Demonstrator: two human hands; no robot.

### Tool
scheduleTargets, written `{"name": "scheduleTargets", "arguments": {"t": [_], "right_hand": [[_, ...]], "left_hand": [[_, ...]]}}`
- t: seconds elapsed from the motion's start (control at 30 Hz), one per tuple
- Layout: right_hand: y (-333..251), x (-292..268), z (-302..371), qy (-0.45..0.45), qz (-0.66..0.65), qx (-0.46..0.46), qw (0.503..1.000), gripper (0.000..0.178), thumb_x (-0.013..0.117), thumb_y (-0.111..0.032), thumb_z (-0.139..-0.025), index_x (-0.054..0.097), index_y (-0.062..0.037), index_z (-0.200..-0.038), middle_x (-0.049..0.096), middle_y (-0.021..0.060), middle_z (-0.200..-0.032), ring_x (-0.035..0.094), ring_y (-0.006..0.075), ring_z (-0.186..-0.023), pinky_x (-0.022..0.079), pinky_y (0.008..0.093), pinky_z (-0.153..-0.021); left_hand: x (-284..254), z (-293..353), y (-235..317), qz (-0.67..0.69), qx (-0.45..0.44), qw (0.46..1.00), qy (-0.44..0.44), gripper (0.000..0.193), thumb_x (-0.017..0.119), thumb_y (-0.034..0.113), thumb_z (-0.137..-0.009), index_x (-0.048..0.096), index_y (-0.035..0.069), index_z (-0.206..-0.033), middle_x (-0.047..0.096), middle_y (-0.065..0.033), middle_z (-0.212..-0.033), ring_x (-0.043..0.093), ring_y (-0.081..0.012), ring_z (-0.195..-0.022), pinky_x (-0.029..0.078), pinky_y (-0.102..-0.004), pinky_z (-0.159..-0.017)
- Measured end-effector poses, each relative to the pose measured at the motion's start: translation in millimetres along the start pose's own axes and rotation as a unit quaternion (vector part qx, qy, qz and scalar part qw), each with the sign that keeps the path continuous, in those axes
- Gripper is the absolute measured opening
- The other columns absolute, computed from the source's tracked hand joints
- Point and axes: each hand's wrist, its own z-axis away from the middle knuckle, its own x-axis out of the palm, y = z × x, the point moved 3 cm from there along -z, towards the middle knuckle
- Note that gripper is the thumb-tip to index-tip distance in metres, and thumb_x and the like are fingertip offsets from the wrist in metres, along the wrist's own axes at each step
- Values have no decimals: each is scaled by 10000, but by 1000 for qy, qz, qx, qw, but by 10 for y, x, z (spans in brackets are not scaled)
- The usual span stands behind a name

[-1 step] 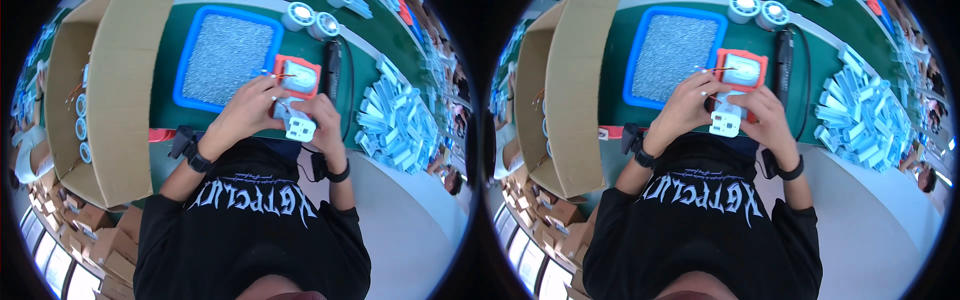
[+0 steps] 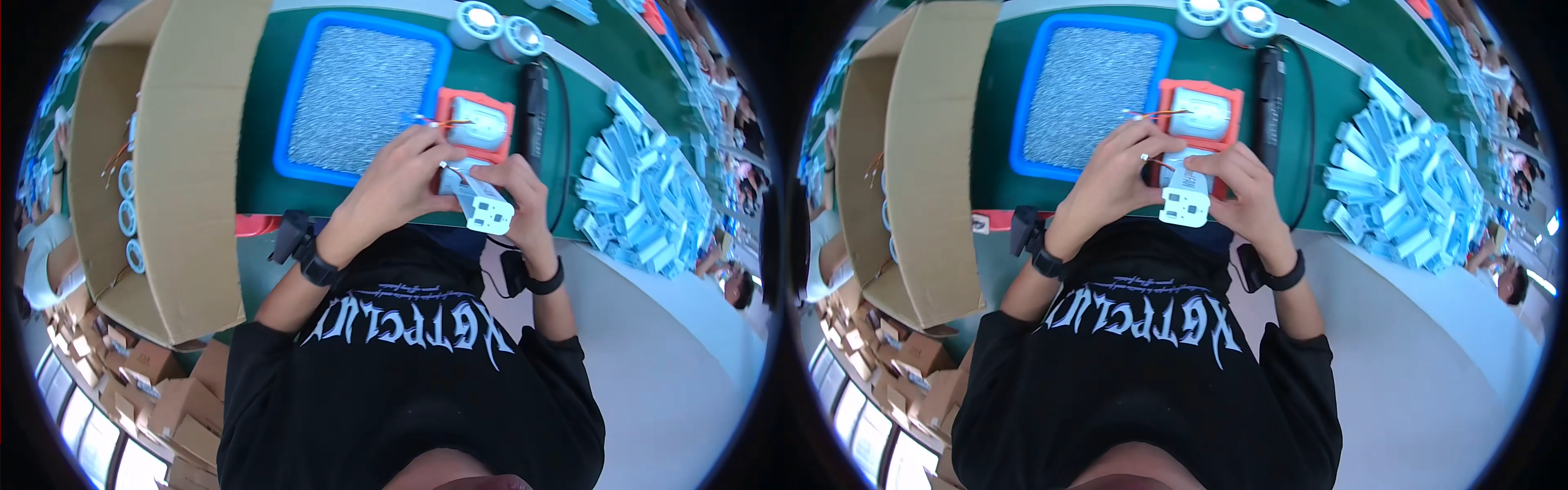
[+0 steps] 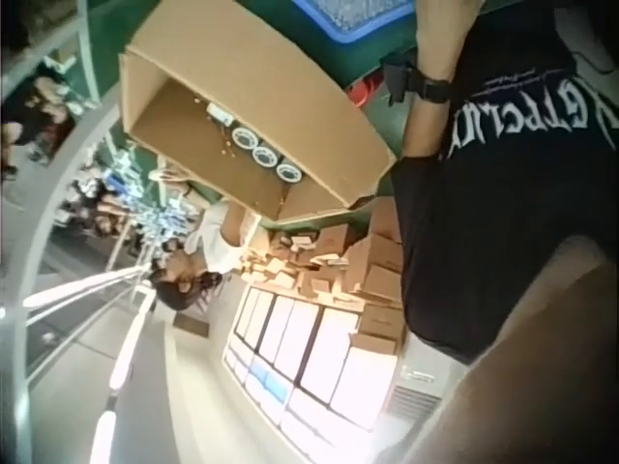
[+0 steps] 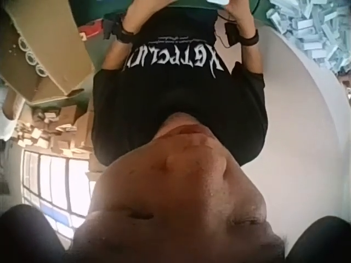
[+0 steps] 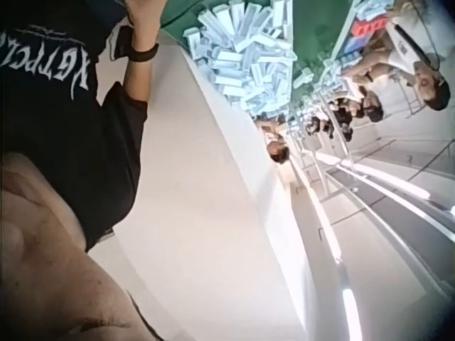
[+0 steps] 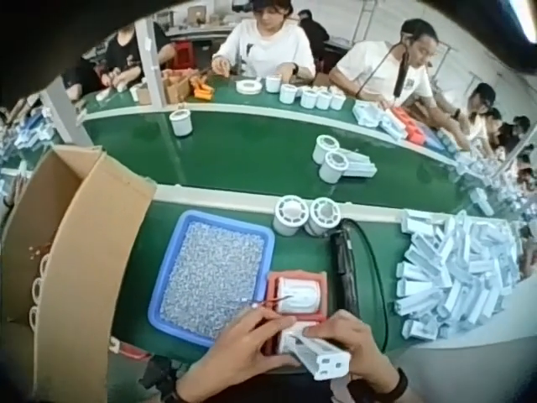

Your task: Assemble small electronic housing components by inserting internal parts and securing them with an electric screwdriver.

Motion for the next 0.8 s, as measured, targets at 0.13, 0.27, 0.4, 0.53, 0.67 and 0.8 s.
{"name": "scheduleTargets", "arguments": {"t": [0.13, 0.27, 0.4, 0.53, 0.67, 0.8], "right_hand": [[99, -271, 29, -39, 17, 0, 999, 418, 755, -58, -662, 636, -65, -1063, 655, 47, -931, 591, 243, -815, 489, 330, -726], [204, -1019, -57, 53, 155, 94, 982, 332, 709, -67, -759, 636, -77, -1083, 680, 40, -965, 611, 189, -765, 493, 310, -713], [1261, -2290, -172, 71, 298, 273, 912, 348, 660, -112, -804, 609, -92, -1148, 684, 81, -1017, 650, 211, -862, 508, 334, -765], [2566, -2749, -468, -25, 402, 330, 854, 417, 628, -71, -774, 605, -123, -1187, 652, 140, -1123, 632, 309, -1017, 506, 393, -851], [2855, -2406, -654, -187, 437, 375, 796, 444, 570, -17, -760, 604, -132, -1188, 638, 146, -1156, 605, 338, -1063, 493, 395, -889], [2799, -2485, -772, -146, 460, 334, 810, 395, 557, -32, -758, 607, -122, -1139, 646, 147, -1105, 613, 346, -1014, 496, 404, -849]], "left_hand": [[17, 76, 45, 6, -11, 1000, 25, 579, 833, 94, -543, 645, 62, -1090, 592, -82, -903, 573, -263, -880, 474, -368, -775], [-205, 95, -21, 32, -179, 983, -22, 485, 796, 147, -664, 628, 25, -1102, 571, -120, -985, 552, -301, -894, 456, -376, -792], [-379, -35, -104, -12, -252, 967, -37, 381, 685, 44, -762, 617, 18, -1135, 569, -129, -986, 556, -297, -893, 452, -381, -775], [-149, -244, 71, -67, -69, 995, 8, 323, 594, -28, -808, 630, 19, -1125, 574, -124, -976, 561, -289, -869, 451, -383, -752], [-53, -241, 186, -42, -70, 997, 8, 247, 585, -29, -818, 653, 10, -1052, 578, -127, -1017, 560, -302, -899, 457, -386, -766], [-52, -358, 163, -31, 11, 999, 26, 175, 581, -25, -830, 662, 6, -982, 614, -124, -1005, 584, -318, -888, 476, -387, -749]]}}
